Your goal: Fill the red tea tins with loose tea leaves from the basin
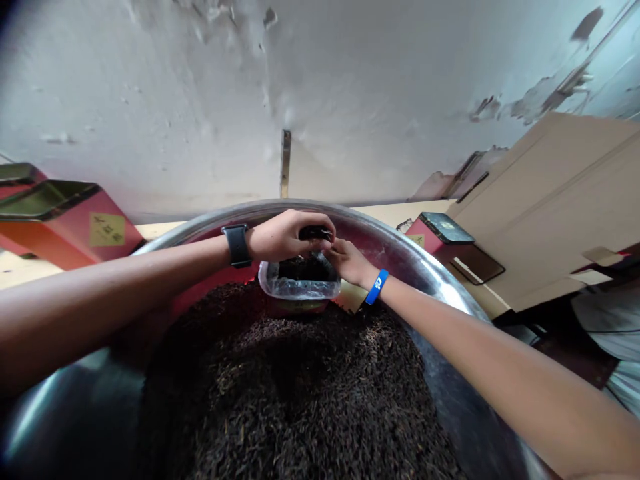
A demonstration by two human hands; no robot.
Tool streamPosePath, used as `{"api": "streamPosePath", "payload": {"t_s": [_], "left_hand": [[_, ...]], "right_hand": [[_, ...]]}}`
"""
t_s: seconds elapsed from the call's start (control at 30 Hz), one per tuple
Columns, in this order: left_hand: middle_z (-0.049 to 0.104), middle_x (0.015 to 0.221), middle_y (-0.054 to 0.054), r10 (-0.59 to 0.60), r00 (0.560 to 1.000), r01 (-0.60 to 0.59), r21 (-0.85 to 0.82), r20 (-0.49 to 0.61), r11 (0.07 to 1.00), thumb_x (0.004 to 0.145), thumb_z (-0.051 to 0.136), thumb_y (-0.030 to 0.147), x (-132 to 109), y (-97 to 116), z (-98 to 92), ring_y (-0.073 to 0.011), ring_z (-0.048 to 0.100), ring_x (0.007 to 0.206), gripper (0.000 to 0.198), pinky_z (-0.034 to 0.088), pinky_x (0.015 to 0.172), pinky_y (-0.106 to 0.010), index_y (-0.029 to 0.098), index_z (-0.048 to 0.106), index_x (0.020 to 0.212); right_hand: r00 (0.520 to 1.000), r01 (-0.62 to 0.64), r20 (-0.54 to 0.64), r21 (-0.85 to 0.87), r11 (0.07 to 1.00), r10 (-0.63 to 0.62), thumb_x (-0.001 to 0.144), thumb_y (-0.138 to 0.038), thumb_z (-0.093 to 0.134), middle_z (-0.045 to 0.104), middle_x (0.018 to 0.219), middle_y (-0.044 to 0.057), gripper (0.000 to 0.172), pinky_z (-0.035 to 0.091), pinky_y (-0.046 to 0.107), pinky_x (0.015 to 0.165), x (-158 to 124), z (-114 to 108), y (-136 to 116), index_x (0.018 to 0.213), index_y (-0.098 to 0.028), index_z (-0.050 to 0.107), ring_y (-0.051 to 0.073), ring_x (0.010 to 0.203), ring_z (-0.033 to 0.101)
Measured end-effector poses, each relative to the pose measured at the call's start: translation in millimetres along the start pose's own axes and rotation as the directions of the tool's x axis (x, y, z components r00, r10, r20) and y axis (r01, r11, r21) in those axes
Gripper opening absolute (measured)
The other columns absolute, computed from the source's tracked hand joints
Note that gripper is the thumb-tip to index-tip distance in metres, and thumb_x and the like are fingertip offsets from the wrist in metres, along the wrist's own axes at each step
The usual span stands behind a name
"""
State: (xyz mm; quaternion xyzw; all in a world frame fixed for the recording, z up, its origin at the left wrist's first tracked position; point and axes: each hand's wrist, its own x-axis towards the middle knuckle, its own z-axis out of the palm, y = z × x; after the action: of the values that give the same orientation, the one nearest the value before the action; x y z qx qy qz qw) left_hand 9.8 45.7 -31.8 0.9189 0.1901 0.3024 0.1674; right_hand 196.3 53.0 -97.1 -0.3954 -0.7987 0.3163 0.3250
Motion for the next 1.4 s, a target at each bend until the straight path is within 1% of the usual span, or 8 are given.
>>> {"api": "streamPosePath", "payload": {"t_s": [0.07, 0.17, 0.27, 0.37, 0.57, 0.87, 1.13, 1.4], "left_hand": [[0.064, 0.092, -0.004, -0.002, 1.0, 0.002, -0.004, -0.022, 1.0, 0.08, 0.051, 0.021, 0.1, -0.4, 0.5, -0.0123, 0.057, 0.082, 0.018, 0.043, 0.075, -0.024, 0.015, 0.059, 0.095], [0.063, 0.093, -0.005, 0.001, 0.998, -0.001, 0.001, -0.063, 1.0, 0.082, 0.049, 0.023, 0.4, -2.1, 0.6, -0.0126, 0.057, 0.083, 0.018, 0.043, 0.076, -0.025, 0.014, 0.058, 0.095], [0.063, 0.092, -0.005, 0.004, 0.996, -0.005, -0.01, -0.085, 1.0, 0.086, 0.046, 0.028, 0.9, -3.8, -0.5, -0.0125, 0.056, 0.083, 0.021, 0.043, 0.076, -0.025, 0.014, 0.057, 0.095], [0.063, 0.094, -0.006, 0.023, 0.997, -0.026, -0.038, -0.074, 0.999, 0.087, 0.044, 0.031, 1.6, -3.9, -2.2, -0.013, 0.056, 0.084, 0.024, 0.043, 0.076, -0.025, 0.013, 0.057, 0.097], [0.063, 0.096, -0.008, 0.054, 0.996, -0.06, -0.088, -0.073, 0.994, 0.088, 0.044, 0.033, 1.8, 0.3, -5.2, -0.0136, 0.057, 0.087, 0.026, 0.043, 0.079, -0.026, 0.012, 0.057, 0.099], [0.064, 0.093, -0.008, 0.027, 0.996, -0.035, -0.093, -0.082, 0.995, 0.088, 0.044, 0.04, 1.8, 2.8, -8.7, -0.0133, 0.057, 0.084, 0.032, 0.043, 0.076, -0.026, 0.012, 0.058, 0.096], [0.065, 0.093, -0.007, 0.02, 0.993, -0.032, -0.098, -0.117, 0.995, 0.086, 0.047, 0.036, 2.6, 1.3, -9.2, -0.0131, 0.058, 0.084, 0.029, 0.043, 0.077, -0.026, 0.012, 0.059, 0.097], [0.066, 0.092, -0.006, -0.006, 0.996, -0.009, -0.172, -0.087, 0.985, 0.084, 0.05, 0.032, 2.6, 2.9, -7.4, -0.0112, 0.059, 0.082, 0.025, 0.045, 0.074, -0.024, 0.013, 0.06, 0.097]], "right_hand": [[1.0, -0.029, -0.011, 0.022, 0.999, 0.029, 0.079, -0.05, 0.048, 0.058, 0.072, 0.005, 0.035, 0.042, 0.031, 0.063, -0.2, 0.7, -0.1, 0.075, -0.017, 0.058, 0.019, 0.072, 0.049], [0.999, -0.049, -0.011, 0.052, 0.997, 0.05, 0.08, -0.047, 0.048, 0.059, 0.08, 0.006, 0.031, 0.041, 0.032, 0.066, -0.1, 1.3, -0.7, 0.083, -0.017, 0.058, 0.019, 0.075, 0.05], [1.0, -0.024, 0.0, 0.071, 0.997, 0.024, 0.081, -0.043, 0.047, 0.06, 0.091, 0.006, 0.03, 0.041, 0.034, 0.074, 0.4, 1.0, -0.7, 0.092, -0.018, 0.059, 0.019, 0.082, 0.051], [1.0, 0.021, -0.002, 0.022, 1.0, -0.021, 0.083, -0.041, 0.047, 0.06, 0.096, 0.006, 0.028, 0.04, 0.035, 0.08, 1.4, 0.0, 0.7, 0.093, -0.019, 0.059, 0.02, 0.088, 0.051], [1.0, 0.019, -0.005, -0.076, 0.997, -0.02, 0.083, -0.041, 0.045, 0.061, 0.09, 0.006, 0.027, 0.041, 0.034, 0.077, 3.1, -1.5, 3.2, 0.085, -0.018, 0.059, 0.019, 0.083, 0.052], [0.998, 0.058, 0.0, -0.087, 0.995, -0.058, 0.084, -0.038, 0.044, 0.062, 0.098, 0.007, 0.026, 0.042, 0.034, 0.084, 2.6, -0.1, -0.2, 0.093, -0.018, 0.06, 0.02, 0.093, 0.054], [0.997, 0.074, 0.02, -0.085, 0.994, -0.072, 0.084, -0.038, 0.044, 0.062, 0.104, 0.007, 0.028, 0.04, 0.034, 0.089, 3.0, -0.9, -2.3, 0.098, -0.019, 0.061, 0.02, 0.099, 0.053], [0.999, 0.035, 0.028, -0.069, 0.997, -0.033, 0.084, -0.039, 0.042, 0.061, 0.095, 0.008, 0.029, 0.04, 0.036, 0.085, 2.8, -0.6, 0.5, 0.091, -0.017, 0.059, 0.021, 0.094, 0.052]]}}
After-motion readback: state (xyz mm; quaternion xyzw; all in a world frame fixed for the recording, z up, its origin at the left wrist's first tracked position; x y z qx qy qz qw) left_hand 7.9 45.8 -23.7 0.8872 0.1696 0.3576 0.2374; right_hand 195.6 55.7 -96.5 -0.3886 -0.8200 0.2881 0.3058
